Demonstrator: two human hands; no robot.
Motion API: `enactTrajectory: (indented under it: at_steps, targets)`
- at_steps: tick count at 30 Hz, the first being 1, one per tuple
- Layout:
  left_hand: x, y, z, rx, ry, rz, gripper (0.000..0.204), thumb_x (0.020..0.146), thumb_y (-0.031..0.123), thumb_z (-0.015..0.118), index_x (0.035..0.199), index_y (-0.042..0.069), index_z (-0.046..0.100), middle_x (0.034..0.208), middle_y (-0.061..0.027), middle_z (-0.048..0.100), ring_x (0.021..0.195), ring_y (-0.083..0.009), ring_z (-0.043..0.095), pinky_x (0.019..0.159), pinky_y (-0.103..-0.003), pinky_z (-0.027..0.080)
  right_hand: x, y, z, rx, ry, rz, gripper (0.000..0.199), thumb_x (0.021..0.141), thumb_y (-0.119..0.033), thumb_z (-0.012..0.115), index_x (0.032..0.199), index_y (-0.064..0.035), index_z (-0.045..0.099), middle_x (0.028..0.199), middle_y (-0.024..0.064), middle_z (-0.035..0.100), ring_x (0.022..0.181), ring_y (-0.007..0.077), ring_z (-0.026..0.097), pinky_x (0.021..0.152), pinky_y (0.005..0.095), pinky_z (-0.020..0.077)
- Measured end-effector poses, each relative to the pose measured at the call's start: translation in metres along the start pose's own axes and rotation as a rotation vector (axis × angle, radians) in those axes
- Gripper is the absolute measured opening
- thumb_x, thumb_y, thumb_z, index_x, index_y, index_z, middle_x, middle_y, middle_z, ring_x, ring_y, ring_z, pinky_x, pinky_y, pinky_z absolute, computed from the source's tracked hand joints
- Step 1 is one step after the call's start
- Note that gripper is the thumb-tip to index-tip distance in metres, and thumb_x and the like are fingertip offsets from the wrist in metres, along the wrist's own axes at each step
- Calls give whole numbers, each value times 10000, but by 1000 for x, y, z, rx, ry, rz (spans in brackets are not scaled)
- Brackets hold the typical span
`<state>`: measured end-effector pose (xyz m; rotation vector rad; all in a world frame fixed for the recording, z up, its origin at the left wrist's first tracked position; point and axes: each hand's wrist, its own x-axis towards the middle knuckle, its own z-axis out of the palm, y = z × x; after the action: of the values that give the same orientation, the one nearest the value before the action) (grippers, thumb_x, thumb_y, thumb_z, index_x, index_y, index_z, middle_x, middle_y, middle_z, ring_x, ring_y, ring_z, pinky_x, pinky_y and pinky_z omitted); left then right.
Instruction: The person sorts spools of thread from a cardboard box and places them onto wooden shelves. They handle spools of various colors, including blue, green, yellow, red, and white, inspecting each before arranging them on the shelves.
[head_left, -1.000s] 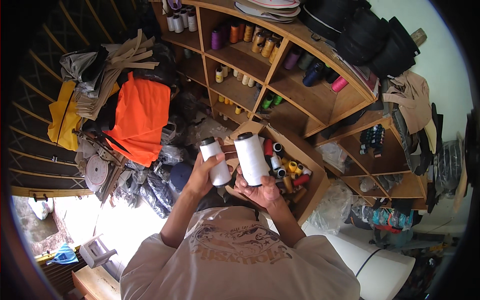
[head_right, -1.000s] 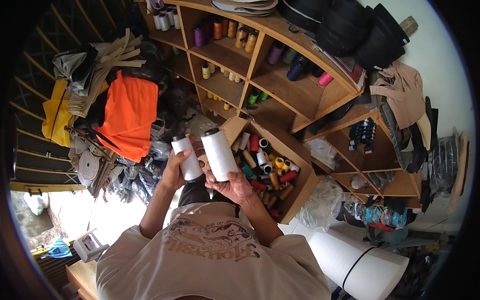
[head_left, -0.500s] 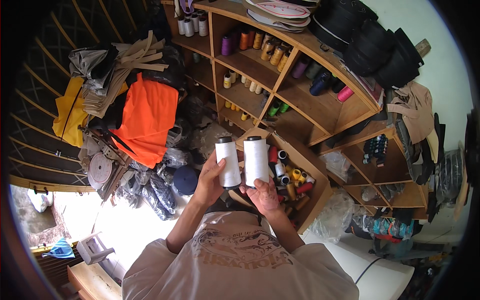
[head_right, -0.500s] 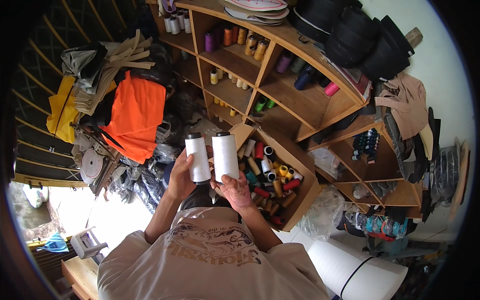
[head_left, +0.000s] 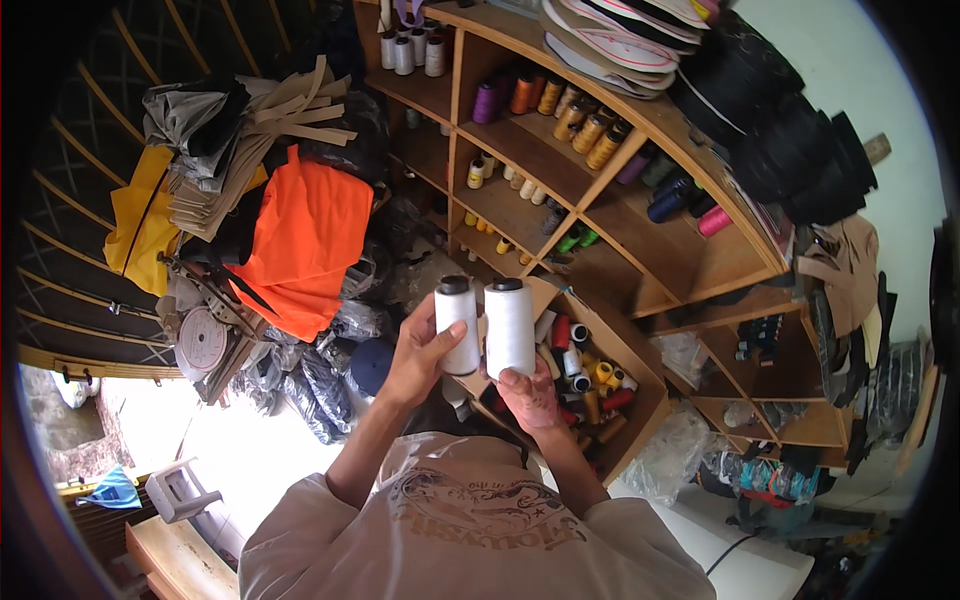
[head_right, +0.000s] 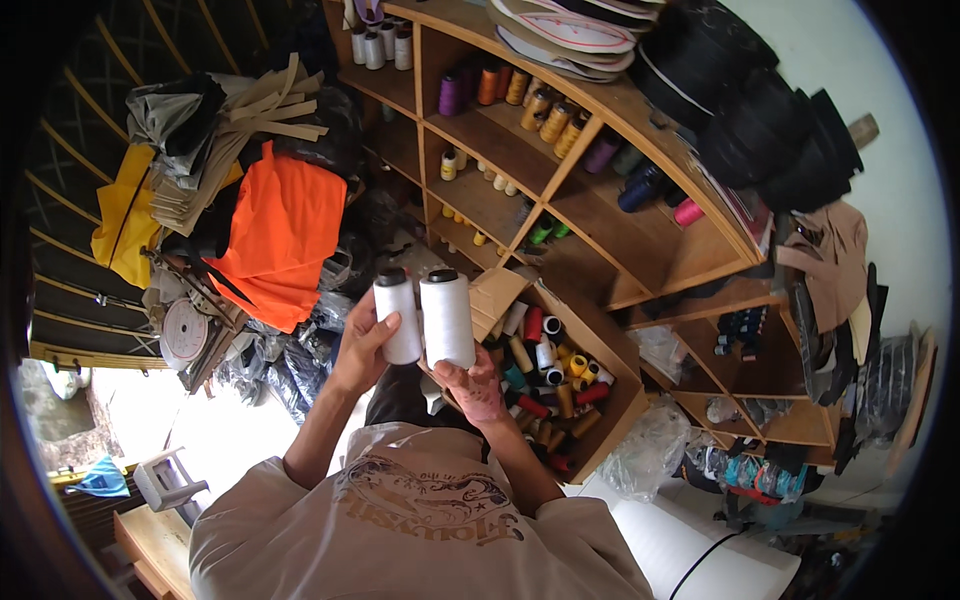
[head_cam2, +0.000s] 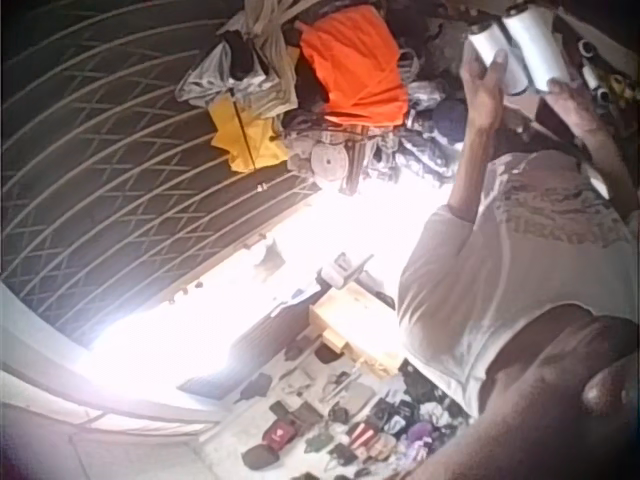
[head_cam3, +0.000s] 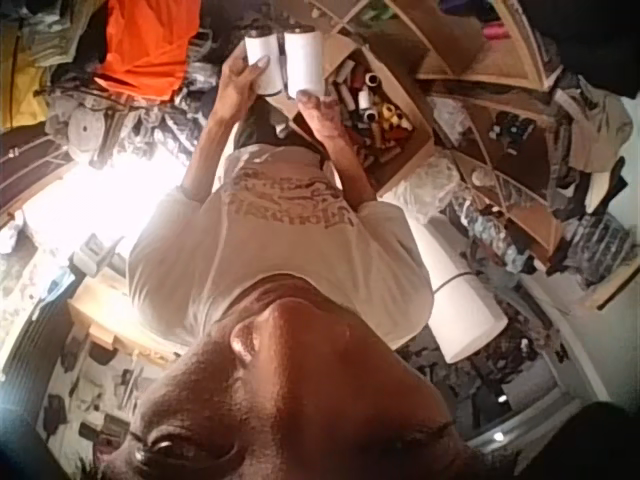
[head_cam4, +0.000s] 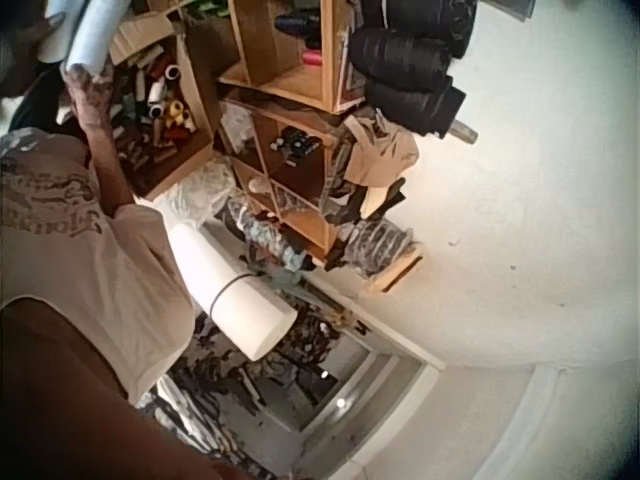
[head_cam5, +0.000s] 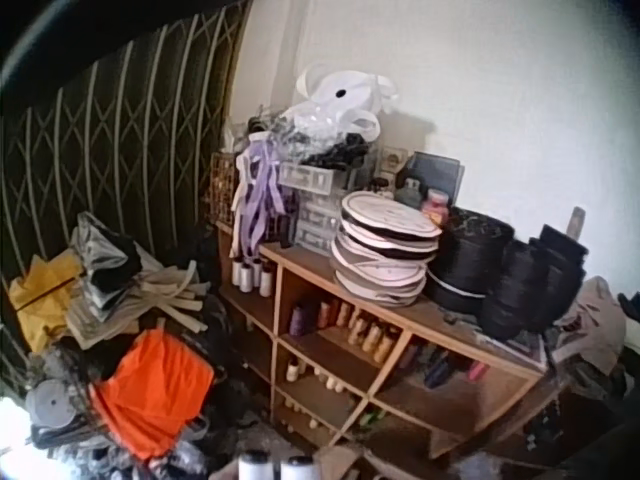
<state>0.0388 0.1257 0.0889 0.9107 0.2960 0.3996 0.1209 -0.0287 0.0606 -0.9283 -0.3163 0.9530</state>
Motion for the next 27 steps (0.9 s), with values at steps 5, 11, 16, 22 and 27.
enactTrajectory:
  at_steps: [5,11,16,22,27]
  targets:
    - [90,37,-77,243,53,81,501,929,219,605,1340,28,390,1288,-125,539,1131,-174,531,953,-345,439,61,7,10,-214,-8,-3,491,760,-310,788,1097,-37,556,963,30,577,862,129,544,776,284,455]
    - [285,82,-221,559,264,451,396,858,108,703,1185,12,500,1027,-87,626,944,-164,612,819,-310,491,146,10,43,-385,-43,58,559,712,-228,826,1156,-28,552,1009,31,582,921,138,552,818,294,452]
    - [423,148,-290,956,470,581,487,790,82,753,1206,-16,518,1042,-157,656,921,-229,664,781,-349,531,205,15,73,-302,-27,63,584,716,-159,837,1193,-31,527,1058,39,587,970,148,562,860,308,465]
    - [503,167,-317,1151,491,630,510,763,73,764,1201,-38,528,1084,-215,634,967,-322,654,824,-394,528,227,20,72,-290,72,127,600,702,-164,842,1192,-39,521,1070,42,578,981,152,553,869,309,451]
    - [526,153,-331,1229,540,729,509,757,33,748,1208,-29,520,1092,-225,584,969,-371,620,827,-417,498,240,21,63,-189,126,118,562,728,-91,817,1201,-42,518,1065,35,589,979,147,564,868,305,463]
